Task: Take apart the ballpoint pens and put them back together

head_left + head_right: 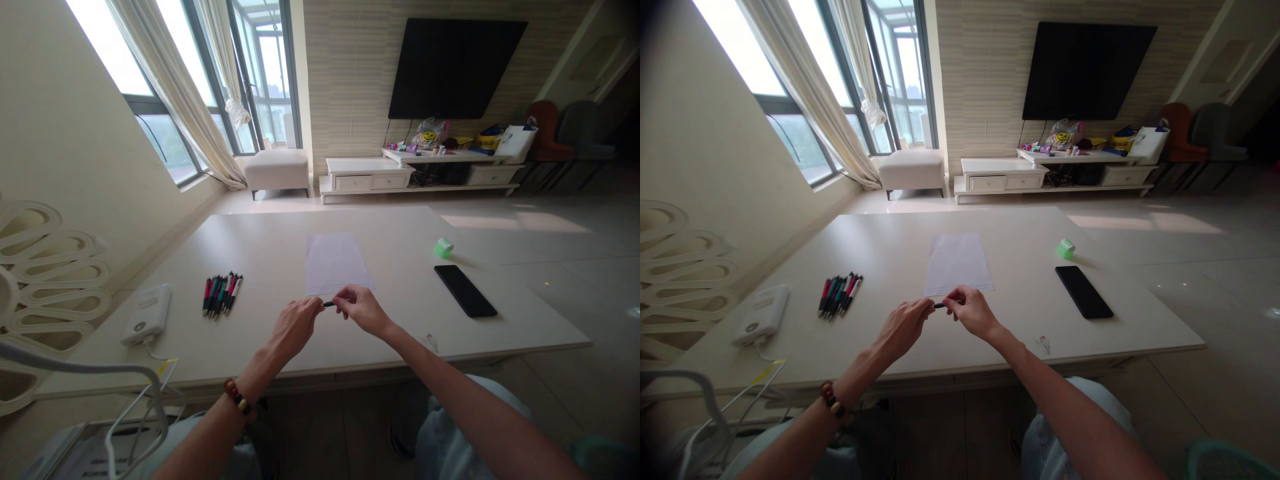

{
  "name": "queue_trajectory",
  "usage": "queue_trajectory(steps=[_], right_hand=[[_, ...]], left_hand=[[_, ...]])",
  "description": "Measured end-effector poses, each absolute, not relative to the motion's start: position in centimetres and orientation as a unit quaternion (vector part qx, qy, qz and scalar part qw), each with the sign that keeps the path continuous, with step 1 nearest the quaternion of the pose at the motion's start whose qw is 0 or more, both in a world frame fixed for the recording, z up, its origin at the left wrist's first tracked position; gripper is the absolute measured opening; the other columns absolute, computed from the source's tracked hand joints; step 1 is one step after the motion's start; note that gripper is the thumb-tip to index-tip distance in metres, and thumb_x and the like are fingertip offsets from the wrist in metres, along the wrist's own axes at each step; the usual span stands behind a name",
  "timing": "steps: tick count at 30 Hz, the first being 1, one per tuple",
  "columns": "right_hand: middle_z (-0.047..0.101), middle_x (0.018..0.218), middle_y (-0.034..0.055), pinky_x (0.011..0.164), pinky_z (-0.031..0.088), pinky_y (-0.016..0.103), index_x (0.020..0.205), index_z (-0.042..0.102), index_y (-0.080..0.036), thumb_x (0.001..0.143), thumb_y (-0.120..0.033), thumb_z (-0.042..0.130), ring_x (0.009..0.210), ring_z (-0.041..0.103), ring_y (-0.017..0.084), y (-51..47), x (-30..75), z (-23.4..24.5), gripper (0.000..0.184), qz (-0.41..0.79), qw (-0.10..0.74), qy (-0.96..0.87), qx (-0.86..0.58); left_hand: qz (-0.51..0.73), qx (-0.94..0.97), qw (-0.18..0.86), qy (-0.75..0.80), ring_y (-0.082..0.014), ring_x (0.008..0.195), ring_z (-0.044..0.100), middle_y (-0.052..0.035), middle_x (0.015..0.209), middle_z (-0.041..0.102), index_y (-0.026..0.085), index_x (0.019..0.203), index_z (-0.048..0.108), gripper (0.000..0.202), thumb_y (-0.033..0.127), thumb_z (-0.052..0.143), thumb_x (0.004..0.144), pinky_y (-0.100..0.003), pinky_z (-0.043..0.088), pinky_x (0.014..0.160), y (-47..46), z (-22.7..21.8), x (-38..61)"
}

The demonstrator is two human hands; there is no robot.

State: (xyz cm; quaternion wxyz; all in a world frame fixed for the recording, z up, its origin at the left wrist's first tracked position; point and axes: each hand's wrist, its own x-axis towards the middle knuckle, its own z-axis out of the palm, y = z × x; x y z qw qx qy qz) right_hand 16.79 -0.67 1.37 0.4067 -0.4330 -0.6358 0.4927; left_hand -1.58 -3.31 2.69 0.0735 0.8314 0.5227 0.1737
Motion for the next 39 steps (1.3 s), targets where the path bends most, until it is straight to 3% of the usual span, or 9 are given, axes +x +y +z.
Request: queue_trajectory(steps=[3,7,10,13,19,25,29,36,39], right_hand=[[0.066,0.074,0.0031,0.056,0.047,0.025,0.079,0.063,-0.017,0.069,-0.034,0.067,0.066,0.060,0.015,-0.5,17.0,1.6,0.020,0.424,0.451,-0.655,-0.432],[0.066,0.070,0.0051,0.050,0.046,0.026,0.078,0.063,-0.016,0.068,-0.039,0.068,0.063,0.061,0.017,-0.4,16.9,1.8,0.025,0.459,0.457,-0.624,-0.436],[0.067,0.071,0.0055,0.056,0.049,0.028,0.078,0.062,-0.016,0.066,-0.035,0.069,0.065,0.062,0.017,-0.3,16.8,2.0,0.024,0.468,0.495,-0.596,-0.426],[0.069,0.079,0.0050,0.067,0.051,0.031,0.096,0.059,-0.018,0.065,-0.029,0.070,0.073,0.064,0.017,-0.3,16.8,2.4,0.035,0.497,0.524,-0.568,-0.396],[0.069,0.087,0.0064,0.070,0.051,0.033,0.108,0.054,-0.019,0.068,-0.029,0.068,0.081,0.063,0.019,-0.2,17.0,3.4,0.044,0.553,0.523,-0.538,-0.362],[0.068,0.079,0.0070,0.071,0.050,0.033,0.078,0.062,-0.014,0.060,-0.036,0.074,0.074,0.063,0.019,0.2,16.8,2.7,0.031,0.533,0.504,-0.534,-0.420],[0.069,0.086,0.0078,0.078,0.049,0.035,0.090,0.064,-0.015,0.062,-0.037,0.072,0.084,0.064,0.021,0.6,17.0,2.7,0.036,0.545,0.548,-0.490,-0.403],[0.068,0.099,0.0097,0.071,0.048,0.029,0.100,0.061,-0.017,0.068,-0.037,0.068,0.090,0.063,0.019,2.3,20.2,3.9,0.038,0.518,0.595,-0.454,-0.414],[0.069,0.092,0.0097,0.060,0.047,0.026,0.099,0.061,-0.015,0.069,-0.036,0.065,0.075,0.064,0.018,3.2,22.0,2.9,0.036,0.455,0.529,-0.492,-0.521]], left_hand=[[0.182,0.819,0.117,0.532,-0.0149,0.066,0.058,-0.0013,0.078,0.066,0.022,0.090,0.054,0.023,0.026,0.031,0.092,-0.026,0.036,0.064,-3.4,2.9,-1.6],[0.234,0.788,0.213,0.529,-0.0123,0.058,0.054,-0.0007,0.073,0.063,0.021,0.085,0.054,0.024,0.030,0.033,0.091,-0.025,0.036,0.060,-3.4,2.4,-1.4],[0.308,0.727,0.339,0.511,-0.0113,0.055,0.053,-0.0011,0.069,0.061,0.019,0.076,0.053,0.026,0.036,0.038,0.088,-0.024,0.038,0.058,-3.1,1.5,-0.6],[0.365,0.628,0.506,0.465,-0.0101,0.052,0.050,-0.0019,0.066,0.057,0.016,0.073,0.052,0.033,0.045,0.043,0.084,-0.023,0.037,0.052,-2.9,0.5,0.6],[0.391,0.484,0.677,0.394,-0.0052,0.047,0.033,0.0058,0.058,0.038,0.017,0.095,0.054,0.042,0.055,0.053,0.078,-0.019,0.025,0.045,-3.0,0.5,2.3],[0.400,0.459,0.691,0.390,-0.0046,0.048,0.029,0.0066,0.058,0.034,0.016,0.082,0.049,0.043,0.059,0.051,0.077,-0.019,0.023,0.045,-3.0,0.2,3.0],[0.383,0.466,0.692,0.396,-0.0046,0.047,0.030,0.0063,0.057,0.035,0.016,0.079,0.047,0.044,0.061,0.051,0.076,-0.019,0.023,0.045,-3.2,-0.6,3.4],[0.381,0.486,0.687,0.383,-0.0059,0.050,0.037,0.0041,0.060,0.041,0.016,0.080,0.048,0.040,0.057,0.047,0.081,-0.019,0.027,0.047,-3.7,-1.3,3.6],[0.384,0.487,0.669,0.410,-0.0058,0.048,0.037,0.0041,0.059,0.042,0.016,0.078,0.048,0.042,0.058,0.046,0.080,-0.019,0.027,0.045,-3.5,-1.7,3.6]])
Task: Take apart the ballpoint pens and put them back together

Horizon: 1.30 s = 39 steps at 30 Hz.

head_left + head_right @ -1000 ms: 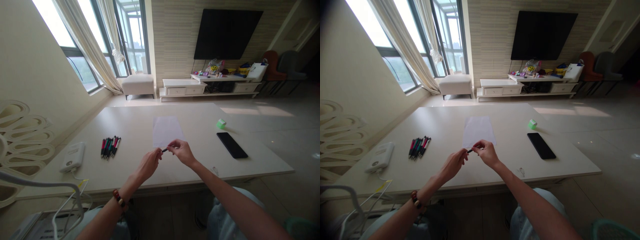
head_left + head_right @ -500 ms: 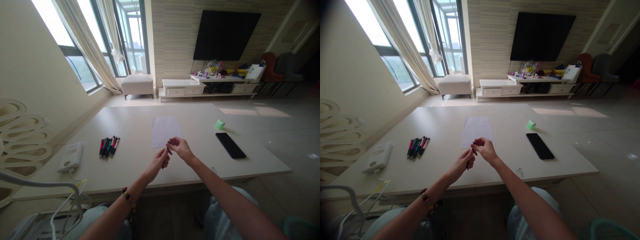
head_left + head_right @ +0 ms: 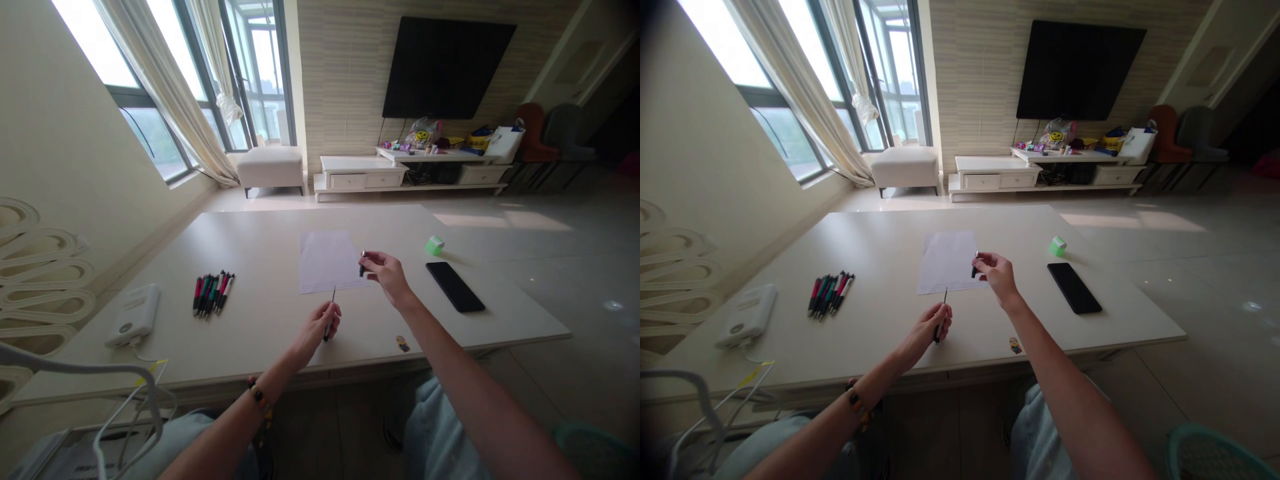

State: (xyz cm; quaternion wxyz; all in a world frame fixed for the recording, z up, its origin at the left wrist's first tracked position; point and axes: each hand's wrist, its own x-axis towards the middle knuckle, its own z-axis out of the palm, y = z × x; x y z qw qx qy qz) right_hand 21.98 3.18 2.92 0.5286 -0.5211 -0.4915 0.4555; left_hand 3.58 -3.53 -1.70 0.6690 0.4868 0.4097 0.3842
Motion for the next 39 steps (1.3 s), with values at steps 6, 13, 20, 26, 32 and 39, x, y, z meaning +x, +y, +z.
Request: queue_trajectory(steps=[6,13,20,26,32,39], right_hand=[[0.069,0.076,0.0081,0.068,0.044,0.028,0.090,0.067,-0.015,0.063,-0.017,0.065,0.074,0.063,0.020,3.1,22.5,-1.7,0.027,0.229,0.248,-0.645,-0.686],[0.068,0.074,0.0068,0.062,0.045,0.027,0.083,0.069,-0.016,0.075,-0.039,0.058,0.064,0.060,0.016,1.7,21.6,0.5,0.028,0.312,0.339,-0.663,-0.590],[0.063,0.063,0.0029,0.048,0.041,0.023,0.073,0.068,-0.014,0.069,-0.045,0.063,0.051,0.052,0.011,-0.3,18.4,1.3,0.032,0.478,0.400,-0.630,-0.464],[0.066,0.066,0.0062,0.050,0.040,0.024,0.073,0.068,-0.014,0.071,-0.038,0.058,0.054,0.056,0.014,2.3,20.6,1.1,0.026,0.330,0.397,-0.594,-0.618],[0.068,0.063,0.0104,0.055,0.040,0.025,0.059,0.069,-0.017,0.065,-0.026,0.061,0.064,0.062,0.021,3.1,20.9,-1.5,0.014,0.196,0.203,-0.642,-0.713],[0.064,0.061,0.0054,0.051,0.039,0.023,0.070,0.069,-0.015,0.075,-0.039,0.055,0.055,0.056,0.014,2.7,20.9,0.5,0.029,0.323,0.309,-0.644,-0.621]], left_hand=[[0.391,0.488,0.653,0.428,-0.0053,0.044,0.037,0.0054,0.056,0.042,0.017,0.079,0.047,0.041,0.058,0.045,0.080,-0.019,0.026,0.044,-3.4,-2.4,3.4],[0.393,0.489,0.638,0.447,-0.0056,0.043,0.037,0.0051,0.055,0.042,0.017,0.077,0.047,0.044,0.060,0.046,0.078,-0.019,0.025,0.043,-3.5,-2.2,3.9],[0.388,0.510,0.626,0.444,-0.0060,0.043,0.038,0.0050,0.054,0.043,0.017,0.075,0.047,0.044,0.061,0.046,0.077,-0.019,0.026,0.043,-3.7,-2.0,4.1],[0.374,0.512,0.633,0.444,-0.0060,0.043,0.038,0.0050,0.054,0.043,0.017,0.075,0.048,0.043,0.060,0.046,0.078,-0.019,0.025,0.044,-4.0,-2.0,4.0],[0.377,0.509,0.630,0.449,-0.0059,0.042,0.037,0.0054,0.053,0.042,0.017,0.075,0.048,0.043,0.060,0.047,0.077,-0.020,0.024,0.043,-4.1,-1.7,4.1],[0.384,0.501,0.634,0.446,-0.0053,0.042,0.038,0.0054,0.054,0.043,0.017,0.076,0.048,0.040,0.057,0.046,0.079,-0.019,0.023,0.043,-4.1,-1.7,3.9]])
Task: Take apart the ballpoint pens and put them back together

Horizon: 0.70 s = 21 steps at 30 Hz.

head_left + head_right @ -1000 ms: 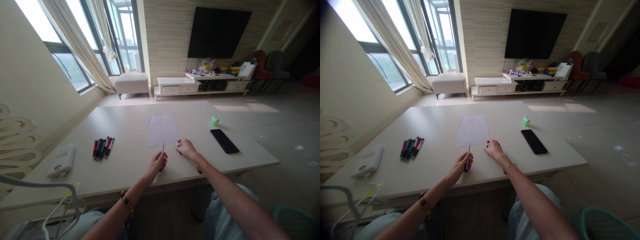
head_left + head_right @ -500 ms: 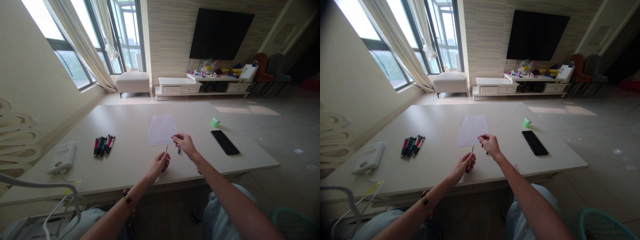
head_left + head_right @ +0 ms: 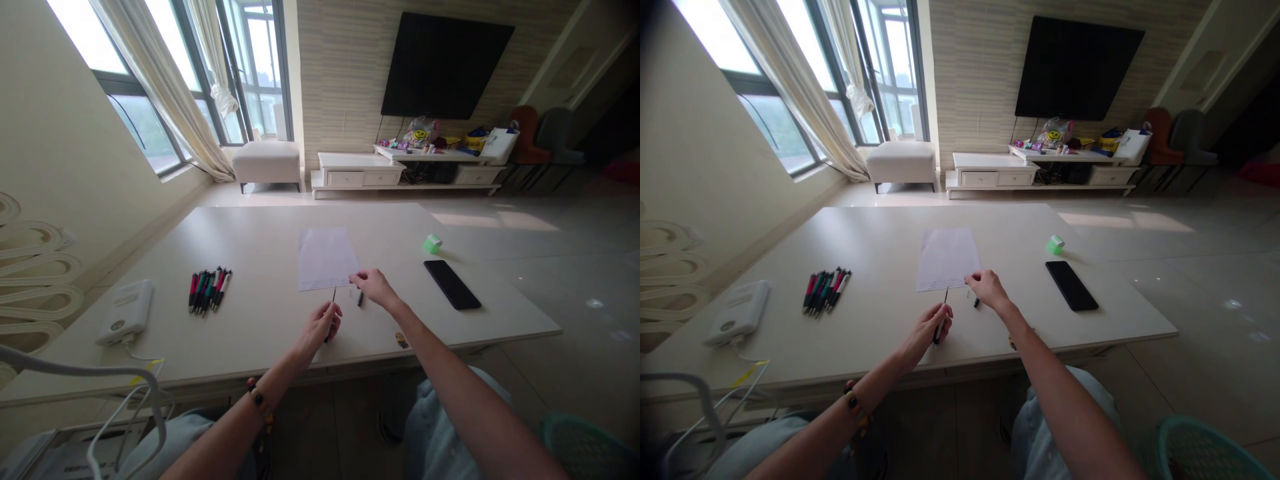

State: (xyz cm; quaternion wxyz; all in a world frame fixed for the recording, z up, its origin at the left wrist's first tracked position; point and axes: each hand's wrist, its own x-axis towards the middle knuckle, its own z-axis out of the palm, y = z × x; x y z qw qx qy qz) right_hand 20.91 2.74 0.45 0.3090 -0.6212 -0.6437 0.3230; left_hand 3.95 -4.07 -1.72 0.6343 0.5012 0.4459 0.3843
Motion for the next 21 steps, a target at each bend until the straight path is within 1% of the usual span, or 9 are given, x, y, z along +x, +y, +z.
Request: queue_trajectory(steps=[3,5,8,10,12,14,16,19,21], right_hand=[[0.060,0.058,0.0009,0.046,0.037,0.022,0.080,0.068,-0.015,0.074,-0.046,0.057,0.048,0.049,0.010,0.9,19.5,1.3,0.034,0.468,0.335,-0.655,-0.490],[0.058,0.056,-0.0003,0.045,0.037,0.021,0.075,0.067,-0.015,0.072,-0.044,0.060,0.048,0.048,0.010,-0.2,18.4,1.5,0.030,0.505,0.341,-0.659,-0.442],[0.057,0.055,0.0002,0.043,0.035,0.021,0.070,0.064,-0.015,0.071,-0.044,0.062,0.048,0.049,0.010,-0.2,17.8,1.6,0.029,0.494,0.399,-0.622,-0.459],[0.061,0.064,0.0030,0.042,0.036,0.021,0.074,0.063,-0.014,0.071,-0.045,0.061,0.051,0.052,0.011,0.8,18.2,1.7,0.031,0.479,0.457,-0.571,-0.485],[0.064,0.072,0.0056,0.043,0.037,0.022,0.078,0.063,-0.014,0.073,-0.044,0.059,0.053,0.054,0.012,2.0,18.7,1.5,0.031,0.462,0.475,-0.542,-0.517],[0.064,0.070,0.0057,0.046,0.039,0.023,0.081,0.063,-0.013,0.073,-0.042,0.061,0.051,0.053,0.012,2.7,18.7,0.9,0.029,0.427,0.429,-0.560,-0.565],[0.064,0.068,0.0046,0.053,0.042,0.024,0.083,0.064,-0.014,0.070,-0.037,0.065,0.054,0.056,0.013,2.9,18.0,-0.1,0.026,0.358,0.360,-0.608,-0.610],[0.065,0.069,0.0029,0.064,0.043,0.024,0.089,0.062,-0.017,0.069,-0.030,0.069,0.067,0.061,0.015,2.7,16.3,-1.6,0.024,0.252,0.278,-0.667,-0.644],[0.066,0.071,0.0024,0.066,0.042,0.024,0.092,0.060,-0.018,0.071,-0.027,0.067,0.071,0.062,0.016,2.5,15.4,-2.2,0.024,0.209,0.240,-0.683,-0.658]], left_hand=[[0.394,0.494,0.635,0.444,-0.0057,0.042,0.038,0.0053,0.054,0.043,0.017,0.076,0.048,0.042,0.059,0.046,0.078,-0.019,0.024,0.043,-4.0,-1.8,4.1],[0.398,0.493,0.637,0.440,-0.0059,0.043,0.038,0.0052,0.053,0.043,0.017,0.076,0.048,0.044,0.061,0.046,0.077,-0.020,0.025,0.043,-4.1,-1.9,4.2],[0.400,0.494,0.636,0.438,-0.0055,0.042,0.038,0.0055,0.053,0.043,0.016,0.077,0.050,0.044,0.060,0.047,0.078,-0.019,0.025,0.043,-4.1,-2.0,4.2],[0.409,0.487,0.630,0.447,-0.0050,0.042,0.039,0.0055,0.053,0.045,0.015,0.082,0.053,0.043,0.058,0.047,0.079,-0.019,0.025,0.042,-4.0,-2.1,4.1],[0.432,0.465,0.622,0.459,-0.0053,0.044,0.043,0.0046,0.056,0.048,0.014,0.087,0.055,0.042,0.056,0.050,0.078,-0.019,0.029,0.044,-3.8,-2.2,3.8],[0.455,0.428,0.620,0.474,-0.0075,0.049,0.051,0.0021,0.061,0.054,0.014,0.091,0.054,0.042,0.053,0.055,0.076,-0.020,0.038,0.049,-3.3,-2.3,3.4],[0.468,0.397,0.615,0.495,-0.0111,0.056,0.059,-0.0022,0.068,0.061,0.014,0.094,0.052,0.042,0.050,0.059,0.075,-0.024,0.046,0.057,-2.7,-2.3,2.7],[0.462,0.416,0.558,0.550,-0.0151,0.064,0.064,-0.0091,0.077,0.067,0.014,0.089,0.051,0.035,0.045,0.059,0.075,-0.028,0.049,0.063,-1.8,-1.8,1.5],[0.429,0.481,0.476,0.599,-0.0161,0.066,0.064,-0.0099,0.078,0.069,0.014,0.082,0.053,0.030,0.044,0.056,0.077,-0.027,0.047,0.063,-1.4,-1.5,0.8]])
